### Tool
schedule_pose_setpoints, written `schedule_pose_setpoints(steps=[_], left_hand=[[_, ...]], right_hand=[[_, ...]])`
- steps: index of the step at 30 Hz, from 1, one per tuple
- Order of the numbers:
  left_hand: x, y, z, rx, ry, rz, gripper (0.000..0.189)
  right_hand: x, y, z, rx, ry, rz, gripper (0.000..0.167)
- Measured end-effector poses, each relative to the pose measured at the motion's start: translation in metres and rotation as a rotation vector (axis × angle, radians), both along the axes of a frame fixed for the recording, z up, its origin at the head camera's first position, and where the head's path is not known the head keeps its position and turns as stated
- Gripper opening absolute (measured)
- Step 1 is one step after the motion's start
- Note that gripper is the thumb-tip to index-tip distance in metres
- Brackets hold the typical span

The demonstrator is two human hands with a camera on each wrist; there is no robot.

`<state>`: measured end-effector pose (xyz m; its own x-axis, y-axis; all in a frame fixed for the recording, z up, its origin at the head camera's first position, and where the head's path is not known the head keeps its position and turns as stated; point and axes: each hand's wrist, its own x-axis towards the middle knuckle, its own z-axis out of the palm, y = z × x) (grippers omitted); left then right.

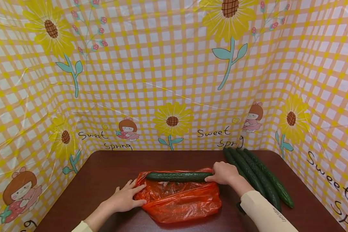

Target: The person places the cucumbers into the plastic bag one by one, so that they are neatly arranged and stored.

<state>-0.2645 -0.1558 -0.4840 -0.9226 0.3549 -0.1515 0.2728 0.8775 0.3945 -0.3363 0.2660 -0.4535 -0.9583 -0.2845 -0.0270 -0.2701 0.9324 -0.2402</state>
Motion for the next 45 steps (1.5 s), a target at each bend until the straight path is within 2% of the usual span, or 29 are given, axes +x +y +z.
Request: schedule_pose_setpoints(steps=[3, 8, 13, 18, 20, 23, 26, 33, 45], left_hand=[[0.001, 0.001, 0.001, -0.002, 0.004, -0.004, 0.072], [0.001, 0.001, 0.0, -0.006, 0.009, -0.001, 0.072], [0.001, 0.0, 0.001, -0.007, 0.0, 0.005, 0.072], [0.0, 0.0, 0.002, -0.012, -0.004, 0.01, 0.072], [0.0, -0.001, 0.001, -0.014, -0.002, 0.011, 0.072], [0.001, -0.001, 0.001, -0.016, 0.0, 0.011, 0.072], [0.001, -0.001, 0.001, -0.016, -0.002, 0.01, 0.072], [0.001, 0.0, 0.001, -0.019, -0.002, 0.01, 0.072], [-0.001, 0.0, -0.001, -0.023, 0.009, 0.005, 0.072]], right_hand=[[0.002, 0.001, -0.002, -0.002, 0.031, -0.006, 0.058], [0.002, 0.001, -0.003, -0.016, 0.034, -0.01, 0.054], [0.001, 0.002, -0.002, -0.048, 0.043, -0.005, 0.041], [-0.009, 0.001, -0.003, -0.093, 0.111, 0.023, 0.018], [-0.013, 0.0, -0.003, -0.102, 0.118, 0.03, 0.02], [-0.019, -0.005, -0.001, -0.116, 0.079, 0.014, 0.029], [-0.022, -0.011, 0.001, -0.104, 0.054, 0.002, 0.031], [-0.026, -0.019, 0.003, -0.056, 0.074, -0.013, 0.008], [-0.025, -0.014, 0.003, -0.168, 0.122, -0.051, 0.009]])
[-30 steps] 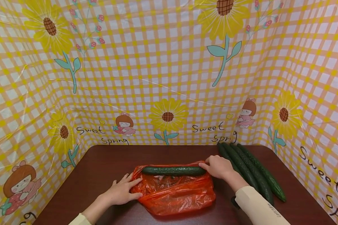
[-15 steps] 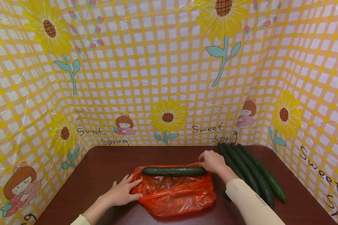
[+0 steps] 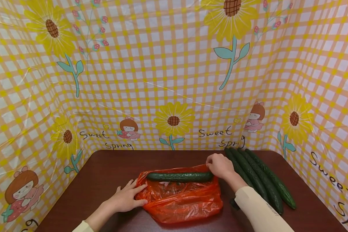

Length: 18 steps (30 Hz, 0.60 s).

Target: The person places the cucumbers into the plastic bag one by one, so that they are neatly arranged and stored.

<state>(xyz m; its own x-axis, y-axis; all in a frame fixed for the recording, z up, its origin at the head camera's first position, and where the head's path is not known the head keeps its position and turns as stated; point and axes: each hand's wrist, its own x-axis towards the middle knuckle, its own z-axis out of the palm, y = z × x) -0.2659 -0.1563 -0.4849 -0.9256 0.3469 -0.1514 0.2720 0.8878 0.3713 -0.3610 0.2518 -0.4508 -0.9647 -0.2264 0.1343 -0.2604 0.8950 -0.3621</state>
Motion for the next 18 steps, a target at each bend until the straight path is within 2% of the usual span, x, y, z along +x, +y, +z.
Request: schedule_pose_setpoints(steps=[4, 9, 13, 18], left_hand=[[-0.001, 0.0, -0.002, -0.002, 0.002, -0.001, 0.072], [0.0, 0.001, -0.001, -0.002, -0.004, -0.005, 0.072], [0.0, 0.001, 0.002, 0.003, -0.006, -0.002, 0.072], [0.002, 0.001, 0.002, 0.01, -0.019, 0.002, 0.072]], right_hand=[[0.004, 0.003, -0.003, -0.075, 0.01, 0.05, 0.011], [0.012, 0.002, -0.002, -0.174, -0.055, 0.153, 0.012], [0.016, -0.005, 0.0, -0.113, -0.072, 0.218, 0.017], [0.017, -0.018, 0.001, 0.009, -0.105, 0.213, 0.032]])
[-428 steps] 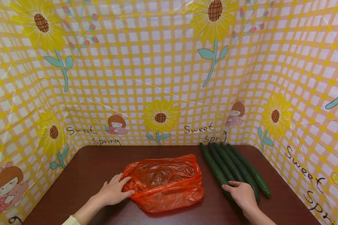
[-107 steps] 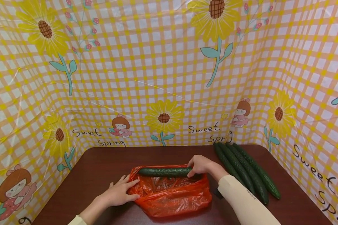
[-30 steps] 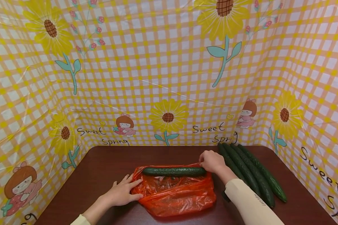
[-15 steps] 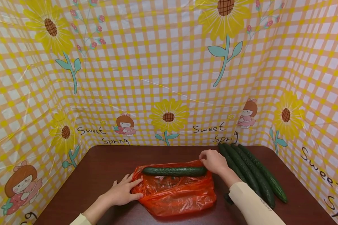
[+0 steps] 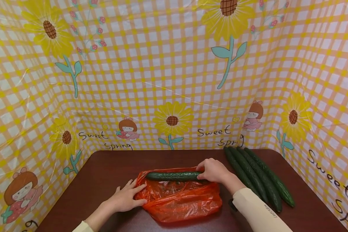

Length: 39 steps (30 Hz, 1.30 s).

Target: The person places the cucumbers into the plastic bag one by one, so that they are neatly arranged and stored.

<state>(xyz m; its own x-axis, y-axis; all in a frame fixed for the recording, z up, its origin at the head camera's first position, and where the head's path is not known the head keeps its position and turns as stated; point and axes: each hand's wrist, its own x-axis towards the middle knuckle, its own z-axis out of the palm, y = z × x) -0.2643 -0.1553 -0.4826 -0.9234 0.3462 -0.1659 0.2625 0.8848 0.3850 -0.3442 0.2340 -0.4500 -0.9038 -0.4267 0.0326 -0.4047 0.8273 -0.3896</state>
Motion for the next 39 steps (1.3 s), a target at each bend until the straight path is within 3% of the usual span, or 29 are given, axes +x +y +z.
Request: schedule_pose_setpoints(steps=[10, 15, 27, 39], left_hand=[[0.0, 0.0, -0.002, 0.003, 0.003, -0.003, 0.072], [-0.002, 0.0, -0.003, -0.002, 0.0, -0.004, 0.072], [-0.001, -0.001, -0.003, 0.003, -0.001, -0.003, 0.072], [0.0, -0.002, -0.004, 0.0, 0.013, -0.008, 0.072]], right_hand=[[-0.005, -0.011, -0.002, 0.095, -0.094, -0.03, 0.044], [-0.006, -0.009, -0.005, 0.091, -0.059, -0.033, 0.04], [-0.004, -0.008, -0.011, 0.053, 0.127, -0.028, 0.036], [-0.007, -0.008, -0.018, 0.043, 0.073, -0.063, 0.038]])
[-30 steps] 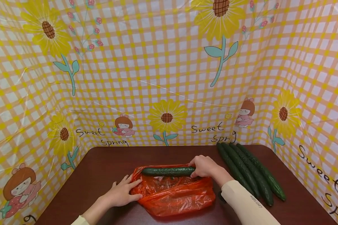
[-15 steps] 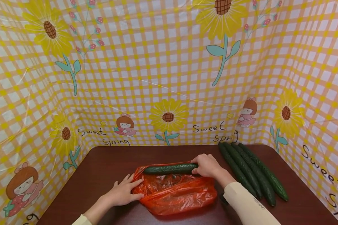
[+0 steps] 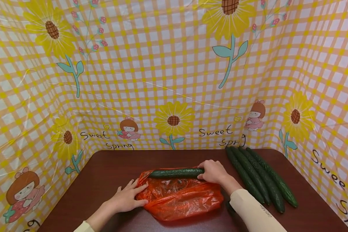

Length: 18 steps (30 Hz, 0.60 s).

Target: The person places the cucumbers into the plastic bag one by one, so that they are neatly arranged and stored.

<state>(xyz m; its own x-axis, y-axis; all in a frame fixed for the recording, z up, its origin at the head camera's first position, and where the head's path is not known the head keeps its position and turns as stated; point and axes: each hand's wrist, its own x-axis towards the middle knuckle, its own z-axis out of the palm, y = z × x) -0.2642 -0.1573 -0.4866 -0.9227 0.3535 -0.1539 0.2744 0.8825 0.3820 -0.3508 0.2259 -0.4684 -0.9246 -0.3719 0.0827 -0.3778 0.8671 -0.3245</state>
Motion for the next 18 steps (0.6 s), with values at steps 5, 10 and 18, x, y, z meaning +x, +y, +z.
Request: schedule_pose_setpoints(steps=[5, 10, 18], left_hand=[[0.001, 0.0, 0.0, -0.007, 0.001, 0.001, 0.072], [0.001, 0.0, 0.0, -0.017, 0.004, -0.001, 0.072], [0.001, 0.001, 0.001, -0.01, 0.008, -0.001, 0.071]], right_hand=[[0.001, 0.001, 0.0, 0.0, -0.014, -0.03, 0.041], [0.002, 0.007, 0.001, 0.029, -0.025, -0.066, 0.046], [0.004, 0.02, 0.005, 0.08, -0.012, -0.108, 0.048]])
